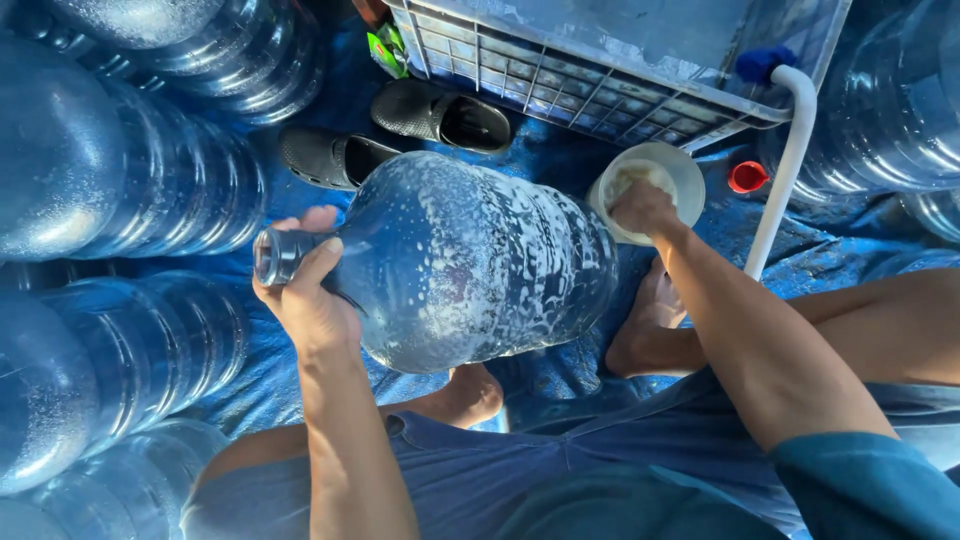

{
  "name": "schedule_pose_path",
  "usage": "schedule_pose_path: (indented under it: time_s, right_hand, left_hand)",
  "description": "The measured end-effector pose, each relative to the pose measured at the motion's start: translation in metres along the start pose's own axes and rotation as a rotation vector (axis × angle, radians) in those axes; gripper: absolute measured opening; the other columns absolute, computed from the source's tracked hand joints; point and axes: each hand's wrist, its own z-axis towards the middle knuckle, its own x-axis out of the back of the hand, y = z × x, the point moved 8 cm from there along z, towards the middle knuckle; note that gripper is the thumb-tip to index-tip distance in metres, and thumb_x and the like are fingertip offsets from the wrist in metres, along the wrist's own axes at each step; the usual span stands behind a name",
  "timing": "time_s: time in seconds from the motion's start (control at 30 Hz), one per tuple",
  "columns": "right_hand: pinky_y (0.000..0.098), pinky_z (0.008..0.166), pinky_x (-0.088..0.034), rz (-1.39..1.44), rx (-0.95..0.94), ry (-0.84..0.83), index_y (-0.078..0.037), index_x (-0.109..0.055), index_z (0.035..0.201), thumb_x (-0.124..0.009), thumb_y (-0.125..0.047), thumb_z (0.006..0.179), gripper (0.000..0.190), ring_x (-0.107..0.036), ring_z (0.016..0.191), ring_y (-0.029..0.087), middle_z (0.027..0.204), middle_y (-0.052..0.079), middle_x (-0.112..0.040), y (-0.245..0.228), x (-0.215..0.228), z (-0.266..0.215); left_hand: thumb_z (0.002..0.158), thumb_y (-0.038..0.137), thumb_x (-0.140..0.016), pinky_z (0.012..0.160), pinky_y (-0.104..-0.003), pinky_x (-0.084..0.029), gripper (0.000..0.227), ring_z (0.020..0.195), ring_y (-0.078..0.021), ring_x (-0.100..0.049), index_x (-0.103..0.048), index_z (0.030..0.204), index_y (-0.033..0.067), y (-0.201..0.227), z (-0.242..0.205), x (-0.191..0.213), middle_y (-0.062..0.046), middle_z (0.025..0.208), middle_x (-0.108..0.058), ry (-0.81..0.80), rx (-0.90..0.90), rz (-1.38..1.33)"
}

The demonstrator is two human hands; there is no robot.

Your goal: Scrubbing the exterior of large plastic water jugs with a cleaning pad to remove dirt or labels.

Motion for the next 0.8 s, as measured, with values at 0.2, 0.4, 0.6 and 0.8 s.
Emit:
schedule_pose_path:
  time_s: [0.2, 0.4, 0.6, 0.8]
  right_hand:
    - [0.0632, 0.093, -0.055, -0.08, 0.188, 0.198, 0.008, -0.076, 0.108, -0.066, -0.036, 0.093, 0.047, -0.066, 0.112, 0.052, 0.11, 0.033, -0.072, -0.08, 0.14, -0.128]
    - [0.038, 0.078, -0.058, 0.54, 0.164, 0.065, -0.031, -0.08, 0.114, -0.065, -0.026, 0.072, 0.045, -0.075, 0.087, 0.026, 0.09, 0.006, -0.077, -0.17, 0.161, -0.286]
    - [0.0599, 0.087, -0.048, 0.612, 0.46, 0.392, -0.001, -0.058, 0.147, -0.058, 0.002, 0.092, 0.055, -0.06, 0.104, 0.055, 0.113, 0.031, -0.059, -0.156, 0.083, -0.346]
    - [0.0545, 0.083, -0.054, 0.661, 0.618, 0.445, -0.002, -0.06, 0.143, -0.067, -0.004, 0.094, 0.05, -0.063, 0.098, 0.041, 0.104, 0.021, -0.053, -0.145, 0.071, -0.334]
  left_hand:
    - [0.061, -0.021, -0.074, 0.077, -0.039, -0.059, 0.038, 0.078, -0.0301, -0.074, -0.064, 0.091, 0.0008, 0.004, -0.005, -0.004, -0.017, 0.076, -0.064, 0.18, 0.045, -0.076]
    - [0.072, -0.008, -0.087, 0.076, -0.035, -0.058, 0.028, 0.084, -0.0191, -0.076, -0.068, 0.089, 0.0044, 0.009, -0.005, -0.007, -0.01, 0.081, -0.07, 0.27, -0.012, 0.111]
    - [0.07, -0.013, -0.086, 0.072, -0.035, -0.061, 0.028, 0.084, -0.0209, -0.076, -0.066, 0.085, -0.0007, -0.001, 0.009, 0.007, -0.02, 0.083, -0.072, 0.238, -0.13, 0.132]
    - [0.062, -0.02, -0.08, 0.072, -0.039, -0.063, 0.03, 0.073, -0.0287, -0.079, -0.064, 0.08, -0.0007, -0.013, 0.02, 0.021, -0.019, 0.071, -0.066, 0.269, -0.161, 0.098]
